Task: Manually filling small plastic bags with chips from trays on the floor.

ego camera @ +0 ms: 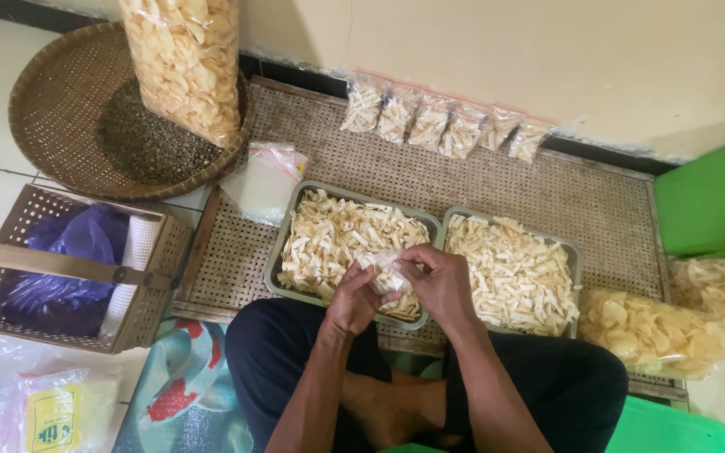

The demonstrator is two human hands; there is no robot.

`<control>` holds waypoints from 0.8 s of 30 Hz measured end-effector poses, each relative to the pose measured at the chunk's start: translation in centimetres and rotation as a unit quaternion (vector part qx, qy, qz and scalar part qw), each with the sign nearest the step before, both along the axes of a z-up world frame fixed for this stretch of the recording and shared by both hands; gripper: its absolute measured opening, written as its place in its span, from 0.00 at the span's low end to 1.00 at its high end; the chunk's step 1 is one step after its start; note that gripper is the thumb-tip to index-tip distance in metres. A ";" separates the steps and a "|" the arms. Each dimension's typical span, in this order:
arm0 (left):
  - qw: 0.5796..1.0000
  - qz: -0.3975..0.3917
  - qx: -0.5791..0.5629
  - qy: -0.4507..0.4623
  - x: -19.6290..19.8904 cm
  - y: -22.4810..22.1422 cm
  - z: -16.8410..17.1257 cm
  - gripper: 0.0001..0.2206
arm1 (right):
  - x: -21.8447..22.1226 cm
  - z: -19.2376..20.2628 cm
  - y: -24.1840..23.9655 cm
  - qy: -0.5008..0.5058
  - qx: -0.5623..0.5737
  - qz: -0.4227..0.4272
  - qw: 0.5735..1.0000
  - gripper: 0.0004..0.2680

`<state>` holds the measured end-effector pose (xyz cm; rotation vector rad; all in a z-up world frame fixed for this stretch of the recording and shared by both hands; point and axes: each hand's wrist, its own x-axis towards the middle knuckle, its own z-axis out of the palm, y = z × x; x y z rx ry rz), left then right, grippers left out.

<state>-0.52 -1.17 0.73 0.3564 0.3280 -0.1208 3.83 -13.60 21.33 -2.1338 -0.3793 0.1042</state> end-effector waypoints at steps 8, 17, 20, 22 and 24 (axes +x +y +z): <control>1.000 0.014 -0.019 -0.017 0.3 -0.2 -0.3 0.17 | 0.0 2.5 -1.0 -0.036 -0.100 0.132 0.986 0.07; 0.996 0.004 0.080 0.033 -0.8 0.5 6.5 0.09 | 1.0 -0.7 -2.1 -0.080 0.032 0.063 0.994 0.04; 0.978 0.011 0.195 0.075 -0.9 0.4 7.3 0.07 | 1.2 -0.5 -2.1 -0.092 0.050 0.044 0.994 0.03; 0.956 0.017 0.276 0.097 -1.4 0.3 8.8 0.08 | 1.3 -0.1 -2.4 -0.103 0.052 0.034 0.993 0.03; 0.908 0.080 0.403 0.089 -2.4 0.4 12.9 0.05 | 1.3 0.7 -2.6 -0.090 0.050 0.020 0.994 0.03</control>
